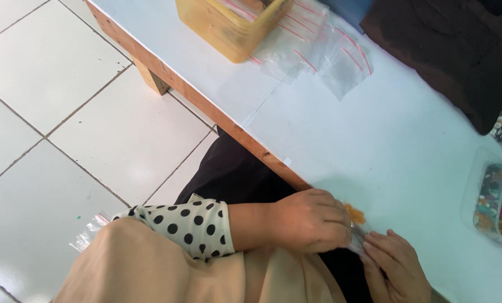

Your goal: Sorting and packing small buttons into plastic bags on a work table.

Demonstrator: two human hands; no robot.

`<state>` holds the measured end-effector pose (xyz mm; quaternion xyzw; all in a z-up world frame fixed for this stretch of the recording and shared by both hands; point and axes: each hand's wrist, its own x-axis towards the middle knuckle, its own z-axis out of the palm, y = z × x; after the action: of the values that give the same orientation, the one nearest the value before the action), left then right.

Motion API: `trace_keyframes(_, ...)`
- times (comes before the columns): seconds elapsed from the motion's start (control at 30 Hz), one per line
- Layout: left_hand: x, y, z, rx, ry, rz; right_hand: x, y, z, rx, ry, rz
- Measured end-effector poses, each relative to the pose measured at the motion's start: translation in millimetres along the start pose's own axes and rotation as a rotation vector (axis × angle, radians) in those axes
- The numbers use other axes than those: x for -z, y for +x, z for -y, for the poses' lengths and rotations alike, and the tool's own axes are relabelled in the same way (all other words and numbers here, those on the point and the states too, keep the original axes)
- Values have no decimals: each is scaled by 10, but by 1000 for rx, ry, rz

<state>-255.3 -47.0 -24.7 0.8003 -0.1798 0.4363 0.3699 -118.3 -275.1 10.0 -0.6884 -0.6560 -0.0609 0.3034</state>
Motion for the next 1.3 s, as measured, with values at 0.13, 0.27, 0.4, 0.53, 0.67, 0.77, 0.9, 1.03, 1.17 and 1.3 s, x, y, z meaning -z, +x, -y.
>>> trace_keyframes(0.13, 457, 91, -150, 29, -100, -36, 154, 227, 12, -57, 51, 117)
trace_keyframes(0.27, 920, 126, -140, 6, -186, -100, 128, 411, -377, 90, 379, 351)
trace_keyframes(0.4, 1411, 187, 27, 41, -183, -40, -119, 1299, 176, -133, 399, 233)
trace_keyframes(0.53, 1940, 641, 532, 180, -122, 25, -219, 2453, 402, -439, 395, 120)
trace_keyframes(0.67, 2489, 1333, 1156, 38, 129, -171, -406, 3571, 188, -278, 568, -91)
trace_keyframes(0.77, 2812, 1595, 1605, -25, 354, -245, -617, 4158, -47, -141, 587, -186)
trace_keyframes(0.9, 3041, 1362, 2061, 66, 639, -157, -1030, 4442, -339, 66, 432, -187)
trace_keyframes(1.03, 3066, 981, 1544, 231, 773, -17, -1070, 4068, -422, 179, 260, -19)
trace_keyframes(1.17, 2835, 611, 1017, 104, 635, 66, -1048, 3477, -686, 118, 117, -83)
trace_keyframes(1.3, 2320, 467, 760, 37, 262, 246, -1026, 2876, -1092, 29, 10, -99)
